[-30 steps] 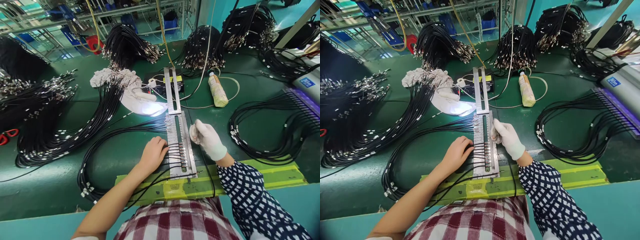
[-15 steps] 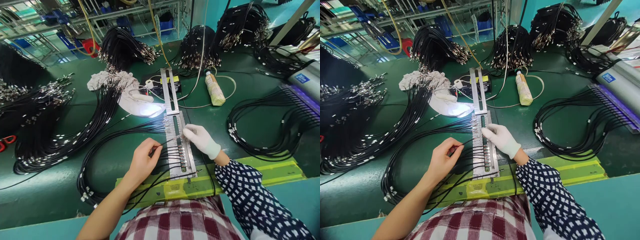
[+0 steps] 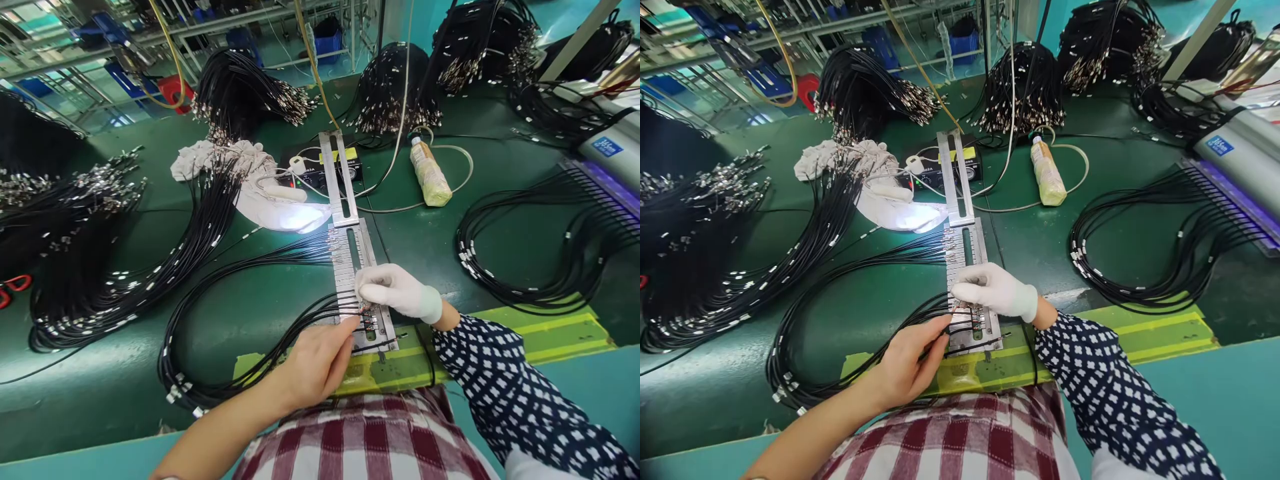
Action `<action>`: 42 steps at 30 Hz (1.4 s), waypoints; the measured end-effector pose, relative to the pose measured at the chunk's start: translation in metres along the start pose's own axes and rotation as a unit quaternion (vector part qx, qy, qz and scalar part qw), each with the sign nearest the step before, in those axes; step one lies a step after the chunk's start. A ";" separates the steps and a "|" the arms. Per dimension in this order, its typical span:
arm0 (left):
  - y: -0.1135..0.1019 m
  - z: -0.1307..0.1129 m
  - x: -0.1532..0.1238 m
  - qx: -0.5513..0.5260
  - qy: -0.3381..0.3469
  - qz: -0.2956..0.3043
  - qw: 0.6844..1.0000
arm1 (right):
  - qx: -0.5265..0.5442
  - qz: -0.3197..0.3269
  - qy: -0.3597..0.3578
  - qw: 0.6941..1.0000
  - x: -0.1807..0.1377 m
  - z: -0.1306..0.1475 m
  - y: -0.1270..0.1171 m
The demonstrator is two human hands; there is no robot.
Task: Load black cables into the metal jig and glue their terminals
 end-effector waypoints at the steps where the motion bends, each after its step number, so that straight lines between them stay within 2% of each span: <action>1: 0.003 -0.001 0.000 0.004 0.007 0.009 1.000 | -0.005 0.003 -0.002 1.000 0.000 0.001 0.001; 15: 0.008 -0.009 0.003 0.045 0.016 0.025 0.999 | -0.017 0.043 0.007 0.999 0.000 -0.001 0.008; 19: 0.015 -0.006 0.003 0.056 0.002 0.051 0.997 | -0.033 0.056 -0.001 0.998 0.001 -0.001 0.009; 22: 0.024 -0.003 0.003 0.066 -0.004 0.094 0.993 | -0.097 0.073 -0.004 0.993 0.000 -0.002 0.007; 24: 0.028 0.000 0.004 0.064 -0.005 0.116 0.991 | -0.181 0.024 0.005 0.983 0.001 -0.003 -0.010; 26: 0.027 0.013 0.007 0.073 -0.034 0.109 0.991 | -0.253 -0.063 0.018 0.965 -0.002 -0.002 -0.034; 28: 0.024 0.038 0.012 0.118 -0.099 0.092 0.984 | -0.274 -0.122 0.030 0.954 -0.005 -0.001 -0.050; 31: 0.030 0.080 0.014 0.184 -0.190 0.113 0.958 | -0.262 -0.150 0.043 0.953 -0.007 -0.003 -0.058; 34: 0.038 0.102 0.012 0.135 -0.229 0.152 0.952 | -0.269 -0.163 0.055 0.947 -0.008 -0.008 -0.061; 36: 0.032 0.107 0.013 0.092 -0.242 0.133 0.957 | -0.272 -0.167 0.063 0.946 -0.009 -0.012 -0.063; 39: 0.007 0.101 0.017 0.056 -0.240 0.056 0.968 | -0.258 -0.162 0.066 0.950 -0.009 -0.016 -0.063; 42: -0.012 0.085 0.019 0.038 -0.213 -0.006 0.976 | -0.218 -0.112 0.032 0.969 -0.005 -0.012 -0.048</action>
Point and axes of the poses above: each hand's wrist, its own x-axis towards the middle knuckle, its own y-axis out of the palm, z = x × y, the point moved 10 cm from there along x, towards the middle knuckle, and after that the axes turned 6 degrees about -y, right-handed, at the moved point
